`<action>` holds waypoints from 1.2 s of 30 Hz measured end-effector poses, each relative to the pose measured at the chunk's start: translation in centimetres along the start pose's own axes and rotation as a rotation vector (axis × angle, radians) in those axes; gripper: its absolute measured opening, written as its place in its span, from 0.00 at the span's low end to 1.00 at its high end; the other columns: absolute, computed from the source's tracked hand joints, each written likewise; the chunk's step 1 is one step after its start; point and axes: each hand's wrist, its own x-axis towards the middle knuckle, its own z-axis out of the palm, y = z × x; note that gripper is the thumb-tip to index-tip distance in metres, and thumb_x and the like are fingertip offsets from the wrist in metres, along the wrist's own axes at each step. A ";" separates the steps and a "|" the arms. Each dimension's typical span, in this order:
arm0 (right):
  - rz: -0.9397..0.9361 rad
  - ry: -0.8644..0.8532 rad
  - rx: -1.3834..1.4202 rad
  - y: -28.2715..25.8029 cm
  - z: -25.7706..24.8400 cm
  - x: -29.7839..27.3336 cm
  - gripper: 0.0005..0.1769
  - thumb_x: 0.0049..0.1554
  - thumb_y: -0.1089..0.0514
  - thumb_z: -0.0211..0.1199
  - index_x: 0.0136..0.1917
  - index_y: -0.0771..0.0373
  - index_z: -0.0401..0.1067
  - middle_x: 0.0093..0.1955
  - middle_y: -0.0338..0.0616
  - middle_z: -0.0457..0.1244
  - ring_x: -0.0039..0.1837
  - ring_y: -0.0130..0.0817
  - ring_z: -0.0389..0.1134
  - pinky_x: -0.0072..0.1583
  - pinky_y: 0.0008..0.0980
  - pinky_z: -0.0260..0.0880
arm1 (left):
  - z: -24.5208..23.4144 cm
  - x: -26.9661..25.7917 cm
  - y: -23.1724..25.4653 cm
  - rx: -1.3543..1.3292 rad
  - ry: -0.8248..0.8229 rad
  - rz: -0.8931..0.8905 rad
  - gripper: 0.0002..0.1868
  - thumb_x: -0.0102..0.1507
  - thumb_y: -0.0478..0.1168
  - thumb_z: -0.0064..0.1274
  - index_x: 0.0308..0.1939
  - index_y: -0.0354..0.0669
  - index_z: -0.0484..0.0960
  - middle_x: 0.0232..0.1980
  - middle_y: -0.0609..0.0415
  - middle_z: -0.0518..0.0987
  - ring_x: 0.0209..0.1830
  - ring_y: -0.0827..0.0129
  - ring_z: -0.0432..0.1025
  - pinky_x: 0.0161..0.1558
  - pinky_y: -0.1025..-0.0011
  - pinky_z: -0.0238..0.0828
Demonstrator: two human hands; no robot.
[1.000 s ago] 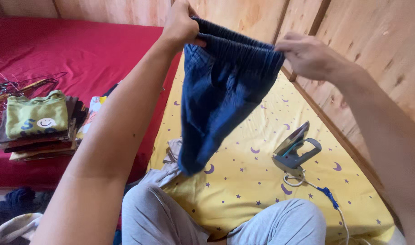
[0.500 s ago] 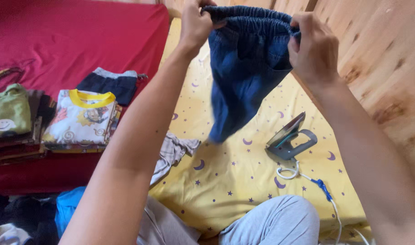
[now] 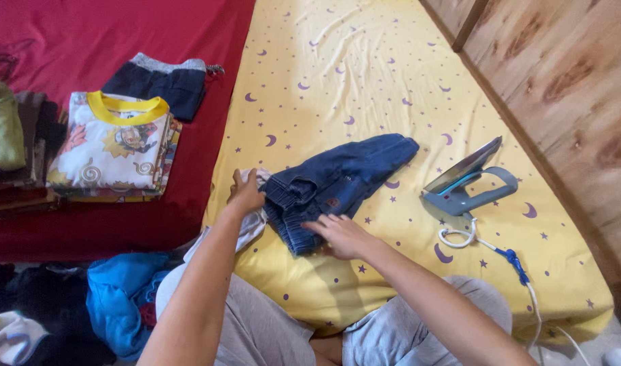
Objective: The person irons and folds denim pants and a black t-shirt on a bed while sitting down, and then places the folded items onto a stack of laundry.
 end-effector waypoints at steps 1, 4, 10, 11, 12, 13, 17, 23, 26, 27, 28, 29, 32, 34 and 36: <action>0.060 -0.022 0.051 0.4 0.3 0.2 0.47 0.48 0.52 0.74 0.76 0.50 0.57 0.62 0.49 0.62 0.62 0.51 0.66 0.60 0.49 0.66 | 0.7 -0.2 -0.8 -0.005 -0.049 -0.049 0.52 0.54 0.42 0.67 0.77 0.59 0.51 0.80 0.34 0.38 0.70 0.30 0.54 0.66 0.49 0.59; 0.176 -0.034 0.211 2.1 0.6 0.8 0.46 0.51 0.51 0.73 0.78 0.46 0.57 0.65 0.49 0.62 0.61 0.53 0.67 0.61 0.48 0.69 | 2.1 0.3 -3.9 0.110 -0.112 -0.015 0.54 0.45 0.40 0.73 0.74 0.66 0.63 0.75 0.38 0.60 0.72 0.41 0.61 0.69 0.52 0.63; 0.199 0.078 0.352 3.3 0.9 1.9 0.39 0.52 0.50 0.73 0.74 0.48 0.63 0.66 0.47 0.65 0.67 0.45 0.68 0.66 0.42 0.69 | -5.8 2.6 -3.3 0.522 -0.188 0.069 0.26 0.49 0.38 0.71 0.52 0.48 0.85 0.51 0.42 0.83 0.52 0.51 0.79 0.53 0.57 0.76; 0.204 0.122 0.299 2.8 0.6 2.2 0.37 0.53 0.50 0.73 0.73 0.47 0.63 0.67 0.47 0.64 0.69 0.46 0.67 0.67 0.43 0.68 | -9.0 1.3 -2.3 0.628 -0.160 0.045 0.24 0.49 0.37 0.72 0.49 0.46 0.87 0.48 0.43 0.83 0.49 0.53 0.80 0.50 0.58 0.77; 0.209 0.167 0.247 2.1 0.1 2.6 0.36 0.54 0.49 0.74 0.73 0.47 0.64 0.68 0.47 0.63 0.70 0.47 0.65 0.69 0.43 0.66 | -12.6 0.7 -0.6 0.687 -0.156 0.034 0.21 0.48 0.36 0.73 0.46 0.44 0.89 0.45 0.44 0.84 0.46 0.54 0.81 0.47 0.58 0.77; 0.115 0.273 0.374 1.3 -0.5 3.5 0.40 0.52 0.50 0.75 0.74 0.51 0.62 0.70 0.49 0.61 0.71 0.47 0.63 0.70 0.42 0.64 | -15.9 0.4 1.5 0.640 -0.239 0.031 0.19 0.48 0.35 0.74 0.43 0.43 0.90 0.42 0.45 0.84 0.43 0.56 0.81 0.43 0.59 0.78; -0.065 0.435 0.855 -3.6 -2.5 7.8 0.51 0.50 0.53 0.77 0.79 0.60 0.53 0.78 0.51 0.49 0.76 0.47 0.53 0.67 0.40 0.61 | -23.4 -2.9 8.7 0.232 -0.732 0.098 0.11 0.53 0.35 0.67 0.37 0.30 0.90 0.33 0.44 0.86 0.31 0.61 0.79 0.34 0.61 0.77; -0.250 -0.352 1.101 -2.6 -4.9 8.9 0.35 0.53 0.56 0.72 0.72 0.67 0.68 0.67 0.49 0.68 0.68 0.38 0.67 0.68 0.39 0.70 | -22.9 -4.2 11.1 -0.599 -0.534 0.244 0.13 0.64 0.48 0.56 0.38 0.41 0.85 0.36 0.54 0.84 0.36 0.69 0.80 0.38 0.71 0.79; 0.136 -0.585 1.171 2.9 -5.5 5.4 0.31 0.55 0.54 0.62 0.72 0.54 0.64 0.65 0.41 0.68 0.63 0.32 0.71 0.61 0.35 0.72 | -13.3 -1.2 6.6 -0.348 -0.336 0.143 0.28 0.72 0.55 0.51 0.36 0.28 0.81 0.33 0.41 0.77 0.26 0.60 0.69 0.28 0.60 0.66; 0.280 -0.382 1.083 4.8 -4.6 4.5 0.30 0.56 0.54 0.63 0.72 0.54 0.65 0.65 0.41 0.68 0.62 0.31 0.70 0.60 0.36 0.72 | -9.6 -0.8 4.9 -0.407 -0.323 0.015 0.30 0.68 0.56 0.56 0.42 0.23 0.81 0.29 0.48 0.78 0.23 0.65 0.74 0.25 0.62 0.72; 0.420 -0.183 0.984 6.8 -3.3 3.8 0.29 0.57 0.54 0.64 0.72 0.55 0.67 0.64 0.41 0.68 0.62 0.29 0.69 0.58 0.36 0.71 | -5.2 -1.4 3.9 -0.899 -0.587 -0.225 0.25 0.63 0.54 0.51 0.52 0.36 0.75 0.34 0.49 0.84 0.29 0.59 0.79 0.28 0.54 0.78; 0.577 -0.051 1.059 9.2 -2.0 2.6 0.29 0.58 0.55 0.63 0.72 0.55 0.66 0.62 0.40 0.68 0.61 0.31 0.70 0.58 0.37 0.71 | -1.7 -2.7 2.7 -0.543 -0.423 -0.378 0.38 0.69 0.65 0.51 0.61 0.30 0.70 0.36 0.41 0.66 0.32 0.55 0.62 0.32 0.52 0.61; 0.845 0.192 1.320 16.4 3.5 -0.3 0.28 0.60 0.58 0.59 0.73 0.55 0.62 0.59 0.40 0.66 0.58 0.36 0.70 0.57 0.42 0.73 | 6.7 -3.8 4.4 -0.722 -0.363 -0.633 0.40 0.62 0.56 0.57 0.69 0.42 0.56 0.61 0.46 0.71 0.53 0.49 0.74 0.50 0.46 0.75; 0.844 0.247 1.517 19.8 7.8 -1.8 0.26 0.63 0.59 0.59 0.72 0.60 0.59 0.55 0.42 0.61 0.53 0.39 0.65 0.56 0.45 0.73 | 10.6 -3.4 6.2 -1.039 -0.058 -0.690 0.64 0.57 0.41 0.74 0.74 0.29 0.32 0.63 0.38 0.69 0.55 0.50 0.76 0.51 0.48 0.81; 0.714 0.239 1.707 20.8 10.1 -2.5 0.24 0.67 0.58 0.64 0.69 0.70 0.57 0.49 0.46 0.52 0.45 0.39 0.56 0.55 0.47 0.71 | 11.1 -2.2 6.7 -1.071 -0.153 -0.457 0.43 0.52 0.33 0.66 0.66 0.26 0.61 0.58 0.38 0.77 0.52 0.49 0.79 0.50 0.52 0.83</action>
